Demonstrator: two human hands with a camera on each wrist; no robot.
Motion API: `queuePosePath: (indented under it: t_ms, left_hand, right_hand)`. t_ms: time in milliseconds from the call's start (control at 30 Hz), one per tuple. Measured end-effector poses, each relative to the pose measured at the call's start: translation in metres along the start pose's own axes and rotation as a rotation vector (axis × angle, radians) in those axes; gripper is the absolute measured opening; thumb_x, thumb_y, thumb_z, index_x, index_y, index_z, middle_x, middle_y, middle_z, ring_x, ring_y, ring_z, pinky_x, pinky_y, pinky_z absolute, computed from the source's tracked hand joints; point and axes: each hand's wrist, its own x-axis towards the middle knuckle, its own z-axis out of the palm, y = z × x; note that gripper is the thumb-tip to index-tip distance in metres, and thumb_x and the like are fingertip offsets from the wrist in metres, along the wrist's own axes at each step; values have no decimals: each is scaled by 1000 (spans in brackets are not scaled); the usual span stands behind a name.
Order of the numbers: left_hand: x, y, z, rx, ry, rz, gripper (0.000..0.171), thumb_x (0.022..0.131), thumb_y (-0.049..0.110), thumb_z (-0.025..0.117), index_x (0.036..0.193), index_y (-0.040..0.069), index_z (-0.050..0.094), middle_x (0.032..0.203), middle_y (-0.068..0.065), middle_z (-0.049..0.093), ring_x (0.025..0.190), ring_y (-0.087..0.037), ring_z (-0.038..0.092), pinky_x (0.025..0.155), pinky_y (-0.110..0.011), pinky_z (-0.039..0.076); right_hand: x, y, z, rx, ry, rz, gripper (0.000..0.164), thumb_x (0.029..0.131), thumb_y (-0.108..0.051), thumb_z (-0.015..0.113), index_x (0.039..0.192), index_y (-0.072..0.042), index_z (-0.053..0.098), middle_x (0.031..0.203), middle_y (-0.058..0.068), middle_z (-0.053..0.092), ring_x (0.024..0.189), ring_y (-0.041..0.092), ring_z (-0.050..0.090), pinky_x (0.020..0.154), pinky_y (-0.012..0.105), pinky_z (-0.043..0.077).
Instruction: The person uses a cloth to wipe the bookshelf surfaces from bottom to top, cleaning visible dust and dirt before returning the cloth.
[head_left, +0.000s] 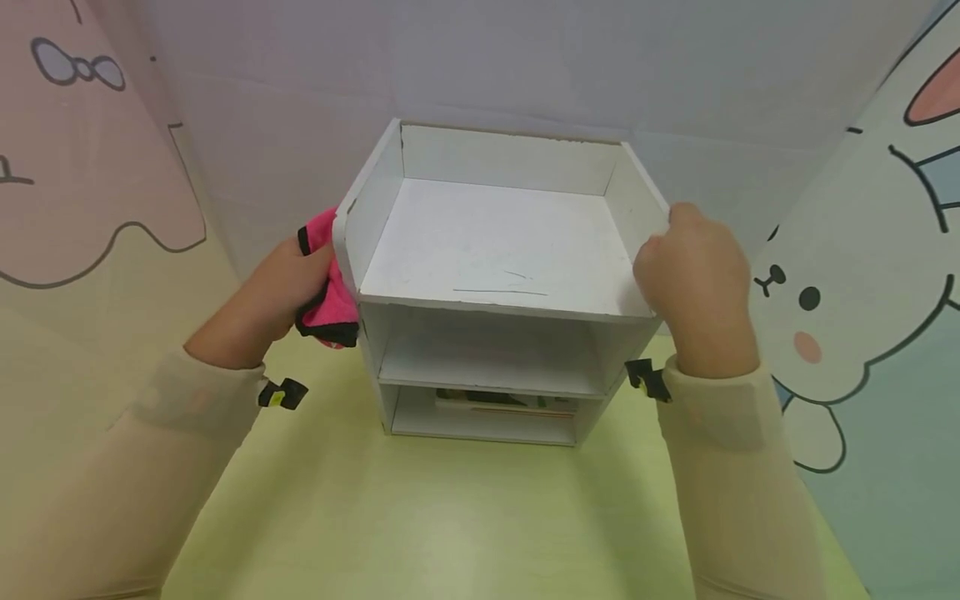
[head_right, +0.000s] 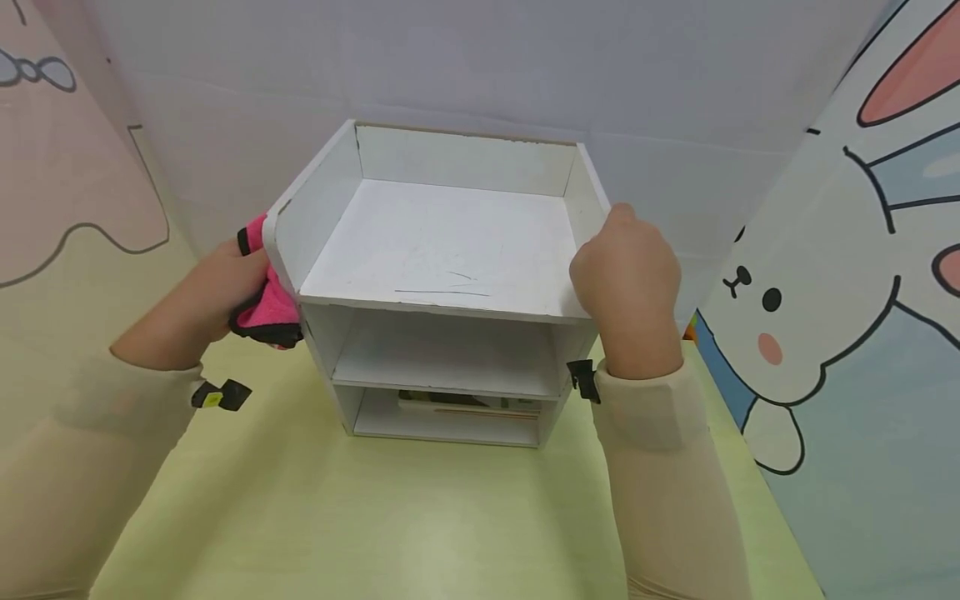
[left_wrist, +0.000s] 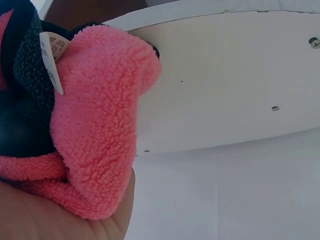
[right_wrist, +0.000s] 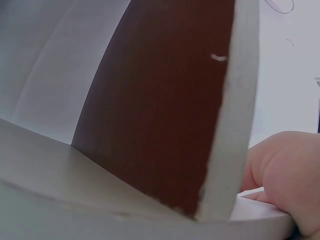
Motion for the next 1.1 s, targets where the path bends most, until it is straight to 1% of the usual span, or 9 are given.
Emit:
queuePosePath:
  t_ms: [100, 167, 333, 467, 600, 767, 867, 1000, 1100]
  left_hand:
    - [2, -4, -1, -7, -19, -22, 62, 101, 56, 51, 126, 0, 45, 96, -11, 60, 69, -17, 70, 66, -31, 59]
    - [4, -9, 0, -18, -49, -25, 59, 102, 55, 52, 124, 0, 46, 94, -10, 61, 69, -17, 70, 66, -31, 59]
    - [9, -28, 3, -25, -136, -41, 49, 105, 48, 49, 119, 0, 47, 88, -9, 63, 68, -20, 70, 66, -34, 59]
    - [12, -43, 8, -12, -165, -59, 50, 106, 46, 46, 115, -3, 47, 83, -9, 64, 66, -21, 71, 65, -36, 60]
    - [15, -57, 15, -7, -164, -70, 52, 106, 46, 46, 116, -6, 48, 82, -8, 66, 67, -19, 71, 65, -35, 60]
    - [25, -77, 22, -1, -149, -97, 54, 105, 47, 46, 114, -6, 52, 82, -5, 67, 67, -15, 71, 64, -32, 59]
    - [29, -88, 25, -11, -158, -106, 53, 106, 46, 45, 113, -6, 53, 80, -5, 68, 67, -15, 71, 63, -32, 59]
    - [31, -100, 30, -35, -169, -103, 52, 106, 44, 46, 115, -6, 53, 80, -6, 69, 67, -17, 71, 63, -35, 59]
    - [29, -104, 32, -36, -163, -96, 52, 106, 44, 46, 117, -6, 53, 83, -8, 69, 68, -17, 71, 63, -35, 60]
  right_hand:
    - [0, 0, 0, -6, 2, -5, 48, 101, -20, 38, 139, 9, 43, 114, 31, 56, 94, 45, 56, 70, 55, 50]
    - [1, 1, 1, -9, 3, -7, 48, 101, -20, 38, 139, 9, 44, 113, 31, 56, 94, 45, 56, 69, 55, 50]
    - [1, 0, 1, -8, 2, -3, 48, 101, -20, 38, 139, 9, 44, 113, 30, 55, 94, 44, 56, 69, 55, 50]
    - [1, 1, 1, -7, 10, -10, 49, 102, -20, 38, 140, 9, 43, 114, 31, 56, 94, 45, 56, 71, 56, 50]
    - [0, 1, 1, -6, 22, -17, 48, 101, -19, 38, 139, 10, 44, 114, 31, 57, 94, 45, 57, 71, 57, 50]
    - [0, 1, 1, -6, 26, -18, 47, 102, -20, 38, 138, 10, 44, 113, 31, 56, 93, 45, 57, 70, 56, 51]
    - [0, 2, 1, -9, 29, -18, 46, 102, -19, 38, 136, 10, 45, 111, 30, 56, 92, 45, 57, 68, 54, 50]
    - [0, 1, 2, -16, 31, -19, 46, 102, -20, 38, 137, 10, 45, 111, 31, 56, 92, 45, 58, 68, 54, 50]
    - [0, 1, 2, -21, 32, -20, 47, 102, -20, 38, 138, 10, 44, 111, 31, 56, 93, 45, 58, 69, 55, 51]
